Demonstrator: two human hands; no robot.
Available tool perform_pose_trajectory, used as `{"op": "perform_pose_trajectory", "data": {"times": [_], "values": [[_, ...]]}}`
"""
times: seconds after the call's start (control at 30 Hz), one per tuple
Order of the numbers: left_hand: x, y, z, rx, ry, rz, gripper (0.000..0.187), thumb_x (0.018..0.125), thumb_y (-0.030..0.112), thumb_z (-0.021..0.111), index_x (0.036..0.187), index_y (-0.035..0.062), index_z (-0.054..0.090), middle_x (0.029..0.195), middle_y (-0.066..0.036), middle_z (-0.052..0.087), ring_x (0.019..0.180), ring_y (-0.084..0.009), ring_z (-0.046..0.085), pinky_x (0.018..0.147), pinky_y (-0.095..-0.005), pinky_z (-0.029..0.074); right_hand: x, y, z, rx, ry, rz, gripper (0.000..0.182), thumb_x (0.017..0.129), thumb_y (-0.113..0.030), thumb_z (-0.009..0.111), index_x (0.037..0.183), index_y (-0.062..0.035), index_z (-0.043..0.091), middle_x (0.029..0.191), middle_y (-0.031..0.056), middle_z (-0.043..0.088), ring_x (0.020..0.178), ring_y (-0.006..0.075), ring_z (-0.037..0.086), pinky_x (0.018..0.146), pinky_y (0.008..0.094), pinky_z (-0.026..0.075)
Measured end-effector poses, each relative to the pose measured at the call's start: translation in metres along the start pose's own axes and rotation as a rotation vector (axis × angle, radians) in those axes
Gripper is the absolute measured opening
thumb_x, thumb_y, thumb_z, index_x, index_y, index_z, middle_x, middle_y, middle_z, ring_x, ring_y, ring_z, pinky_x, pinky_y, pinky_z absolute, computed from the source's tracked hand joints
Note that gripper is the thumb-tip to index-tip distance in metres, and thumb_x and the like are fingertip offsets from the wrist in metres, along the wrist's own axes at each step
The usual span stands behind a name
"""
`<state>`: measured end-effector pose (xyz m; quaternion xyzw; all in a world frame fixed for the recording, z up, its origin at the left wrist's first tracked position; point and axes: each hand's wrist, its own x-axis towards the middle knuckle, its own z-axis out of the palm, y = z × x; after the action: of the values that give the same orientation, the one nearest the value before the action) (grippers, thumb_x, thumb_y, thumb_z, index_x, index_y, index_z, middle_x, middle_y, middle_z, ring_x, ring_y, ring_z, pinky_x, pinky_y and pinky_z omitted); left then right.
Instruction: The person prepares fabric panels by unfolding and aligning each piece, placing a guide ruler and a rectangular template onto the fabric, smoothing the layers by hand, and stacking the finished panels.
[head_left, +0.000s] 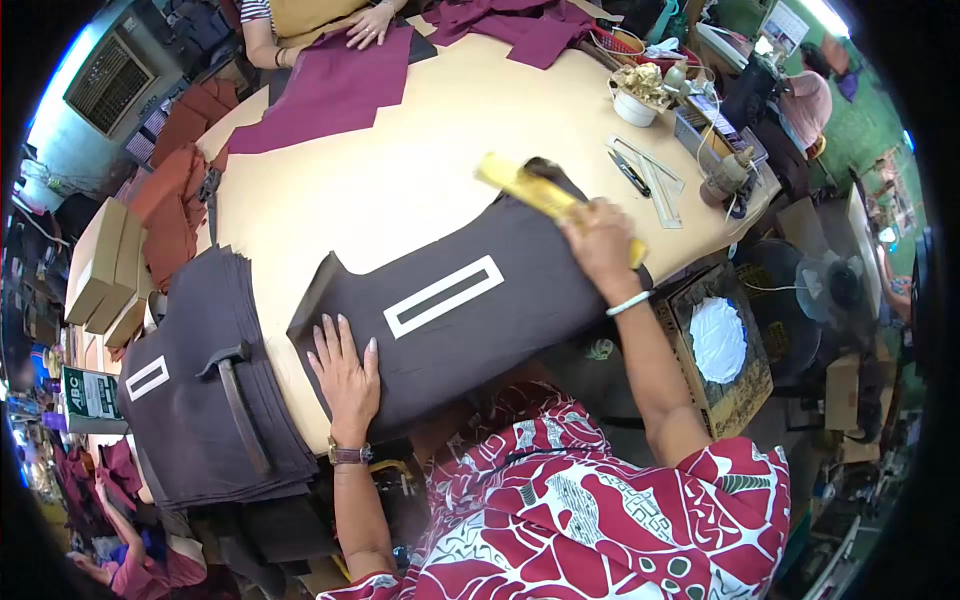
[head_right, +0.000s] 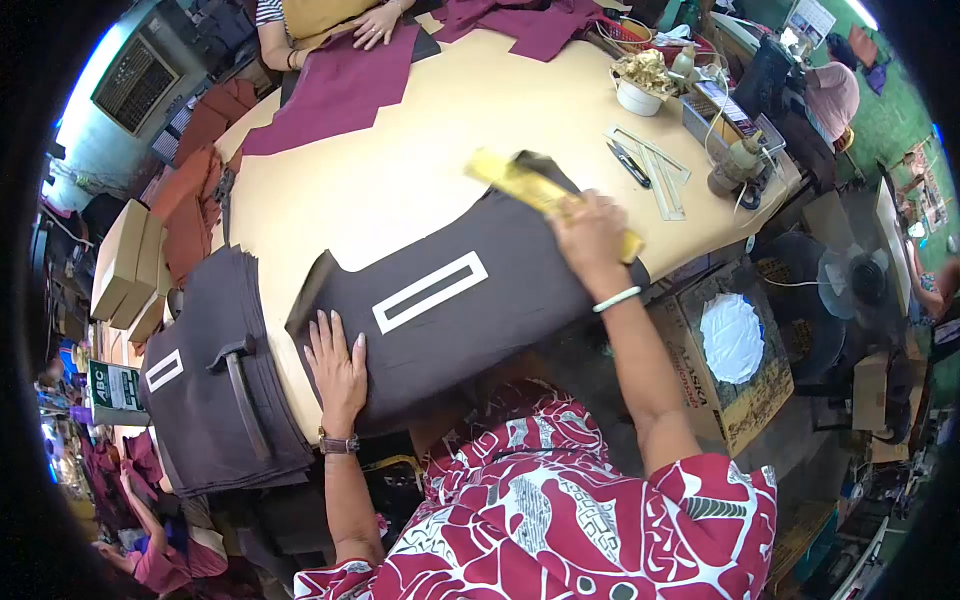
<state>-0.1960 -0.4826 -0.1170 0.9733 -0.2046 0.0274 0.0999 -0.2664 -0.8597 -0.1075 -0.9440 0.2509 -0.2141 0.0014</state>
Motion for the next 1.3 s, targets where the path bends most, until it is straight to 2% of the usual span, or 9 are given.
{"op": "perform_pose_trajectory", "data": {"times": [0.1,0.2,0.3,0.5,0.63,0.73,0.87,1.03,1.3], "values": [[-0.001,-0.004,0.002,-0.045,0.028,0.005,0.057,0.096,0.039,0.038,0.143,0.0066,0.030,0.148,-0.020,0.024,0.138,-0.0366,0.020,0.111,-0.0509,0.013,0.013,0.047,-0.003,-0.122,0.026,0.237,0.035,0.085,-0.039,0.058,0.098,-0.0074,0.067,0.100,0.0112,0.056,0.101,0.0289,0.052,0.086,0.0455,0.039],[-0.005,-0.005,0.001,-0.067,0.291,-0.070,0.055,0.096,0.038,0.040,0.141,0.0066,0.034,0.146,-0.023,0.028,0.136,-0.0388,0.023,0.110,-0.0513,0.016,0.021,0.055,-0.002,-0.175,0.127,0.153,0.035,0.084,-0.036,0.061,0.096,-0.0046,0.067,0.100,0.0128,0.056,0.101,0.0299,0.052,0.087,0.0456,0.039],[-0.009,-0.008,-0.004,0.092,0.196,-0.351,0.052,0.095,0.035,0.044,0.138,0.0064,0.038,0.141,-0.024,0.034,0.132,-0.0413,0.028,0.107,-0.0520,0.021,0.027,0.024,-0.010,-0.070,0.121,0.076,0.033,0.082,-0.034,0.064,0.093,-0.0028,0.067,0.099,0.0146,0.056,0.101,0.0314,0.052,0.087,0.0450,0.040],[-0.010,-0.024,0.012,-0.304,0.480,-0.115,0.025,0.087,0.007,0.052,0.109,0.0001,0.064,0.110,-0.020,0.062,0.109,-0.0349,0.055,0.096,-0.0411,0.041,0.036,0.024,0.050,0.364,-0.018,0.036,0.030,0.080,-0.022,0.065,0.097,0.0040,0.064,0.098,0.0257,0.063,0.091,0.0383,0.061,0.076,0.0445,0.049],[-0.018,-0.037,-0.059,-0.595,0.720,-0.177,0.031,0.079,-0.008,0.055,0.109,-0.0058,0.061,0.112,-0.022,0.061,0.107,-0.0334,0.059,0.092,-0.0380,0.046,0.053,-0.029,0.032,1.142,-0.033,-0.070,0.017,0.088,-0.001,0.053,0.105,0.0023,0.055,0.094,0.0091,0.063,0.086,0.0155,0.060,0.072,0.0273,0.050],[-0.034,-0.091,-0.125,-0.357,0.807,-0.281,0.036,0.078,-0.009,0.054,0.113,-0.0036,0.061,0.118,-0.021,0.059,0.113,-0.0320,0.055,0.098,-0.0374,0.042,0.057,-0.118,-0.008,1.285,-0.246,-0.019,0.027,0.085,0.003,0.054,0.111,0.0027,0.048,0.100,0.0117,0.058,0.084,0.0159,0.060,0.073,0.0251,0.050],[-0.041,-0.209,-0.174,0.092,0.789,-0.312,0.048,0.076,-0.002,0.054,0.124,-0.0045,0.052,0.128,-0.024,0.051,0.120,-0.0342,0.048,0.104,-0.0382,0.035,0.066,-0.227,0.015,1.518,-0.382,-0.155,0.011,0.084,0.003,0.053,0.076,-0.0047,0.052,0.072,0.0004,0.053,0.070,0.0083,0.051,0.063,0.0251,0.044],[-0.021,-0.346,-0.208,0.314,0.668,-0.411,0.055,0.074,0.003,0.051,0.129,-0.0030,0.047,0.134,-0.020,0.046,0.121,-0.0336,0.047,0.103,-0.0410,0.037,0.044,-0.356,0.027,1.532,-0.552,-0.158,0.036,0.083,0.003,0.054,0.118,-0.0003,0.060,0.105,0.0077,0.066,0.080,0.0091,0.059,0.074,0.0240,0.049],[0.018,-0.432,-0.216,0.598,0.351,-0.784,0.064,0.077,0.013,0.058,0.138,0.0086,0.038,0.145,-0.005,0.034,0.134,-0.0296,0.030,0.101,-0.0635,0.029,0.027,-0.438,0.047,1.287,-0.496,-0.455,0.053,0.078,-0.001,0.061,0.129,0.0017,0.048,0.136,0.0234,0.042,0.127,0.0328,0.041,0.105,0.0331,0.034]]}}
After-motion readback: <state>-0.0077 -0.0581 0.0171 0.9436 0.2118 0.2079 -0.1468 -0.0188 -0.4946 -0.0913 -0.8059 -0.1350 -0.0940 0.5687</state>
